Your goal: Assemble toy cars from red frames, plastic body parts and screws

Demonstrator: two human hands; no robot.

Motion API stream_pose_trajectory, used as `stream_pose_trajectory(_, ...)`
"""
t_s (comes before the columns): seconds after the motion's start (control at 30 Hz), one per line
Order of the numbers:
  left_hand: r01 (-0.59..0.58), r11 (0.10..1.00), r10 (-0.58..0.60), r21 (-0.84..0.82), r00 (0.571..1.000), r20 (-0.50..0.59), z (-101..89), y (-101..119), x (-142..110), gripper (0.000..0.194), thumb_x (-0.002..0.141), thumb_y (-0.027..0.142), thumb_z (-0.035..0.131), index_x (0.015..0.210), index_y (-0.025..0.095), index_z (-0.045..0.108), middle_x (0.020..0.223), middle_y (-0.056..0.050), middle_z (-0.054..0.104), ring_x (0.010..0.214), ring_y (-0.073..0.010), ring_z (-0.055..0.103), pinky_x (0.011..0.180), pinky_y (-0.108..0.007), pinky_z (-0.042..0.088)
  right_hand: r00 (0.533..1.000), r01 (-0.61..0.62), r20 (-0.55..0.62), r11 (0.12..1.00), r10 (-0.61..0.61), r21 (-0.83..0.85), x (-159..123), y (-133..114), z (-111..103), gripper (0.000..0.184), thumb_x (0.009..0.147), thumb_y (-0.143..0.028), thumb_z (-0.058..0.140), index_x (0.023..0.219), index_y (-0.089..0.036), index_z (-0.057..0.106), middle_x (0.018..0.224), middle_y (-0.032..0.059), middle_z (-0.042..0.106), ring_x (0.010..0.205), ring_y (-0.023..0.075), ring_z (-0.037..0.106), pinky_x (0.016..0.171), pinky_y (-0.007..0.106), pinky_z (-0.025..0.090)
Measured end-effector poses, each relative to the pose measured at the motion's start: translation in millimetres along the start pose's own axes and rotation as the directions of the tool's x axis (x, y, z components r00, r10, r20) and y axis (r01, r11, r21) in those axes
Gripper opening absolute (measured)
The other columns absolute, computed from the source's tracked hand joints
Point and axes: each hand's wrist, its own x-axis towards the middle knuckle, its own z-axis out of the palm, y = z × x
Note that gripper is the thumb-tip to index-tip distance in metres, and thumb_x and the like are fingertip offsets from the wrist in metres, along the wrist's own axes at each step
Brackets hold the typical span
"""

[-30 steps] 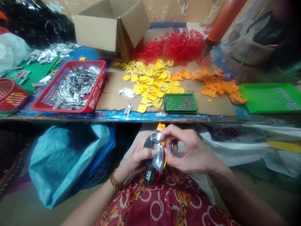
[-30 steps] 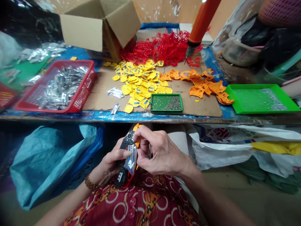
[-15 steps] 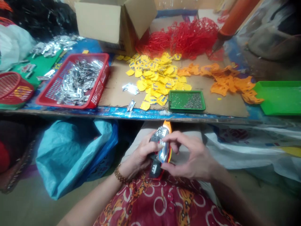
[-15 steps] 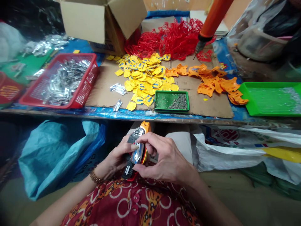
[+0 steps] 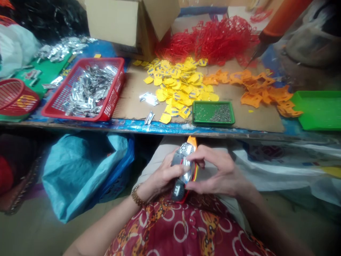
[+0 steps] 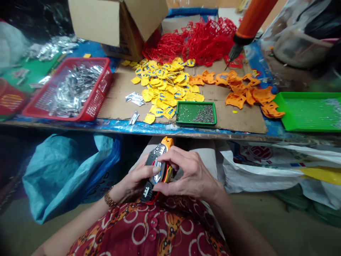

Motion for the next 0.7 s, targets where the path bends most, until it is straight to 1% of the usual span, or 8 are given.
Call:
stream_pose_trajectory(0.13,0.025,0.994,-0.032,-0.103,0.998,-0.062,4.3,-3,3,0.028,0.079,0.024,0.069,0.105,0.015,0.068,0.089,-0.004,0.068,0.075,-0.0156,0.060,0.071,-0.025,0.046,0.995,-0.076,0.059,0.997,0.076,0.007,2,3,-5,0.047,0.065,-0.032,0.087,0.101,-0.018,0.062,0.079,-0.0025,0.057,0.067,0.0105,0.051,0.060,0.024,0.043)
stream_pose_trajectory(0.23,0.052,0.990,-0.065,-0.131,0.994,-0.092,4.0,-4,4,0.025,0.080,0.024,0.069,0.103,0.014,0.068,0.083,-0.003,0.066,0.070,-0.0132,0.056,0.069,-0.024,0.046,0.992,-0.105,0.067,0.995,0.104,0.003,3,3,-7,0.047,0.062,-0.029,0.087,0.101,-0.019,0.061,0.081,-0.0026,0.057,0.068,0.0107,0.051,0.061,0.024,0.043)
stream_pose_trajectory(0.3,0.060,0.991,-0.072,-0.123,0.993,-0.095,4.1,-5,4,0.026,0.082,0.029,0.070,0.102,0.013,0.068,0.080,-0.003,0.065,0.067,-0.0124,0.054,0.066,-0.024,0.045,0.994,-0.098,0.055,0.995,0.097,0.015,4,3,-7,0.047,0.062,-0.030,0.086,0.100,-0.019,0.061,0.080,-0.0028,0.057,0.067,0.0108,0.051,0.060,0.024,0.043)
stream_pose_trajectory(0.4,0.032,0.999,-0.036,-0.037,0.995,-0.096,5.6,-5,4,0.031,0.085,0.037,0.068,0.105,0.014,0.067,0.087,-0.005,0.066,0.069,-0.0130,0.054,0.065,-0.024,0.045,0.998,-0.059,0.029,0.997,0.057,0.045,4,6,-8,0.046,0.064,-0.032,0.085,0.101,-0.019,0.062,0.077,-0.0029,0.056,0.066,0.0111,0.050,0.060,0.025,0.043)
stream_pose_trajectory(0.5,0.006,0.992,0.008,0.125,0.994,-0.112,6.1,-5,4,0.033,0.089,0.041,0.064,0.111,0.017,0.065,0.107,-0.007,0.066,0.086,-0.0172,0.058,0.072,-0.025,0.047,0.999,-0.044,0.014,0.996,0.043,0.082,2,10,-8,0.045,0.063,-0.033,0.086,0.099,-0.019,0.062,0.077,-0.0028,0.055,0.066,0.0110,0.049,0.060,0.025,0.043)
stream_pose_trajectory(0.57,-0.001,0.968,0.037,0.252,0.990,-0.136,5.4,-6,4,0.035,0.090,0.043,0.063,0.115,0.018,0.064,0.118,-0.008,0.063,0.098,-0.0211,0.059,0.077,-0.027,0.048,0.999,-0.048,0.021,0.994,0.046,0.100,0,13,-7,0.046,0.063,-0.033,0.087,0.098,-0.019,0.060,0.079,-0.0026,0.055,0.068,0.0110,0.049,0.060,0.025,0.043)
stream_pose_trajectory(0.63,-0.002,0.941,0.060,0.337,0.985,-0.164,4.6,-5,4,0.039,0.088,0.044,0.064,0.117,0.017,0.062,0.122,-0.009,0.061,0.103,-0.0236,0.059,0.080,-0.029,0.048,0.998,-0.051,0.033,0.993,0.047,0.107,-1,15,-7,0.046,0.063,-0.033,0.087,0.097,-0.019,0.059,0.080,-0.0023,0.055,0.069,0.0114,0.050,0.061,0.025,0.043)
stream_pose_trajectory(0.7,-0.003,0.933,0.068,0.361,0.984,-0.167,4.2,-3,3,0.042,0.088,0.043,0.064,0.122,0.018,0.058,0.122,-0.009,0.061,0.104,-0.0237,0.059,0.084,-0.031,0.049,0.999,-0.044,0.033,0.992,0.040,0.116,-3,16,-7,0.045,0.064,-0.033,0.086,0.097,-0.020,0.058,0.079,-0.0022,0.056,0.069,0.0120,0.050,0.061,0.026,0.043)
